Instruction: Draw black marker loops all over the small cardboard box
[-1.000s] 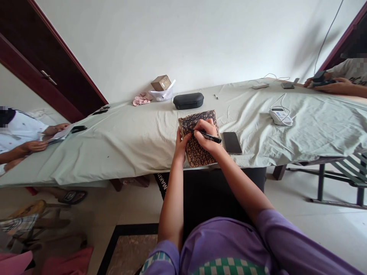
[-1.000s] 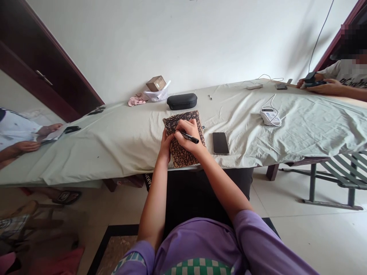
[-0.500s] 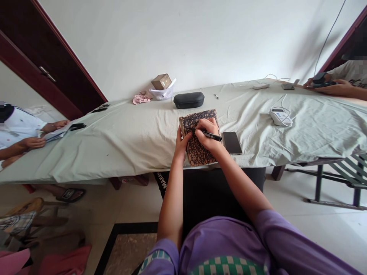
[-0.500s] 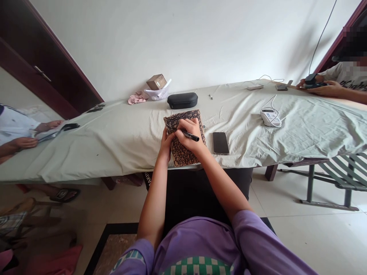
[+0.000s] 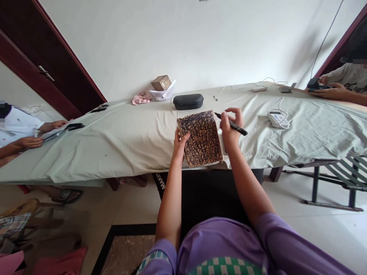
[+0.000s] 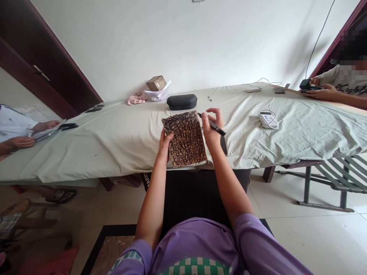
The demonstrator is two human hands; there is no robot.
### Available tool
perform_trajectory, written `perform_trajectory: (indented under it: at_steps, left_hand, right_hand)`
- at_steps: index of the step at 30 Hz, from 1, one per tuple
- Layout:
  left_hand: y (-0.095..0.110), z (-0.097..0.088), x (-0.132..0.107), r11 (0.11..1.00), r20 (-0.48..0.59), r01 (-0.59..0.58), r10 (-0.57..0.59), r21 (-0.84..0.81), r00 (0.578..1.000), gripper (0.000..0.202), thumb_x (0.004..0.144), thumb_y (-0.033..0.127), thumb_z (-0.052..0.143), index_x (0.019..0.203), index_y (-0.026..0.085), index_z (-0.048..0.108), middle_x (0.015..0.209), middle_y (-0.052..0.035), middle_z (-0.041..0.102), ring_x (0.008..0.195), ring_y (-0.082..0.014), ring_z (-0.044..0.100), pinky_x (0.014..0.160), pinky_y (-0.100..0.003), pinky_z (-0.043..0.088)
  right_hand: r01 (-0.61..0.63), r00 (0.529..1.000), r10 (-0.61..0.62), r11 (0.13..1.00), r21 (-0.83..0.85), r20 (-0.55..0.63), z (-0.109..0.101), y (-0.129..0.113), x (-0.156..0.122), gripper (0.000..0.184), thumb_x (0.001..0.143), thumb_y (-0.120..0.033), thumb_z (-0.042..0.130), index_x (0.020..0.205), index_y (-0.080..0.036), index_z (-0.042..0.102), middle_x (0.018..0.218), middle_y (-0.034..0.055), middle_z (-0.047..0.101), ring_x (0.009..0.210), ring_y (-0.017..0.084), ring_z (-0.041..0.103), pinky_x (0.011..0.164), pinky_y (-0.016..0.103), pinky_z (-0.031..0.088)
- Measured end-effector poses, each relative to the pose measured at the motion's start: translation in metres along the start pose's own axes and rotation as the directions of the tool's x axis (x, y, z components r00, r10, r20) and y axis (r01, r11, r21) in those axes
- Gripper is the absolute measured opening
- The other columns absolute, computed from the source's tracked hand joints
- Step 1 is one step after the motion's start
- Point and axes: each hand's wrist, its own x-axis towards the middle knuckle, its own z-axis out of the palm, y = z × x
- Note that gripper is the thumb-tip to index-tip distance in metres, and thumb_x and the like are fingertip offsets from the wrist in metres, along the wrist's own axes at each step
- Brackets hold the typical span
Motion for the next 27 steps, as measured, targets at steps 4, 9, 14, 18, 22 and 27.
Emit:
perform_trajectory:
  at_steps: [4, 9, 14, 18, 22, 27]
  left_hand:
    - [0.001, -0.011, 0.004, 0.995, -0.12, -0.092, 0.094, 0.027, 0.988, 0.087, 0.073, 0.046, 0.086, 0.153, 0.032, 0.054, 0.128, -0.0068, 0.072, 0.114, -0.0258, 0.072, 0.099, -0.037, 0.058]
    - [0.001, -0.029, 0.009, 0.977, -0.232, -0.184, 0.205, 0.109, 0.951, 0.094, 0.071, 0.039, 0.086, 0.158, 0.033, 0.05, 0.149, -0.0063, 0.064, 0.129, -0.0247, 0.067, 0.107, -0.032, 0.054]
    - [-0.001, -0.036, 0.013, 0.971, -0.228, -0.199, 0.225, 0.13, 0.947, 0.099, 0.072, 0.039, 0.085, 0.162, 0.03, 0.045, 0.154, -0.008, 0.062, 0.136, -0.0279, 0.065, 0.107, -0.032, 0.055]
    - [-0.003, -0.036, 0.014, 0.97, -0.197, -0.199, 0.224, 0.138, 0.955, 0.1, 0.073, 0.041, 0.085, 0.163, 0.031, 0.043, 0.155, -0.0069, 0.06, 0.138, -0.0274, 0.063, 0.111, -0.033, 0.053]
    - [-0.002, -0.038, 0.013, 0.97, -0.203, -0.209, 0.231, 0.125, 0.951, 0.098, 0.074, 0.043, 0.084, 0.162, 0.031, 0.043, 0.152, -0.0075, 0.062, 0.135, -0.0255, 0.064, 0.112, -0.034, 0.052]
    - [0.001, -0.04, 0.011, 0.971, -0.22, -0.214, 0.232, 0.103, 0.947, 0.09, 0.075, 0.044, 0.084, 0.157, 0.036, 0.049, 0.147, -0.0059, 0.065, 0.13, -0.0251, 0.067, 0.109, -0.034, 0.054]
  right_hand:
    - [-0.119, 0.987, 0.114, 0.992, -0.041, -0.11, -0.033, 0.023, 0.018, 0.032, 0.091, -0.053, 0.067, 0.085, -0.026, 0.052, 0.063, -0.0052, 0.046, 0.052, 0.012, 0.048, 0.051, 0.028, 0.035]
    - [-0.496, 0.868, 0.49, 0.864, 0.091, 0.076, -0.063, 0.044, 0.023, 0.048, 0.082, -0.064, 0.066, 0.106, -0.022, 0.064, 0.089, 0.0059, 0.071, 0.056, 0.013, 0.055, 0.051, 0.027, 0.039]
    - [-0.695, 0.718, 0.647, 0.689, 0.206, 0.257, -0.055, 0.066, 0.011, 0.071, 0.083, -0.081, 0.041, 0.12, -0.023, 0.059, 0.112, 0.0135, 0.074, 0.068, 0.019, 0.067, 0.05, 0.029, 0.045]
    - [-0.638, 0.736, 0.629, 0.768, -0.053, 0.253, -0.028, 0.087, -0.01, 0.053, 0.081, -0.051, 0.051, 0.126, -0.023, 0.057, 0.106, 0.0084, 0.074, 0.059, 0.013, 0.061, 0.054, 0.026, 0.048]
    - [-0.434, 0.763, 0.567, 0.805, -0.404, 0.31, 0.004, 0.1, -0.035, 0.044, 0.084, -0.033, 0.047, 0.12, -0.016, 0.066, 0.102, 0.011, 0.073, 0.065, 0.016, 0.065, 0.065, 0.032, 0.055]
    - [-0.104, 0.716, 0.507, 0.757, -0.646, 0.479, 0.025, 0.104, -0.054, 0.061, 0.087, -0.027, 0.055, 0.145, -0.006, 0.063, 0.138, 0.0228, 0.065, 0.122, 0.03, 0.065, 0.105, 0.038, 0.051]
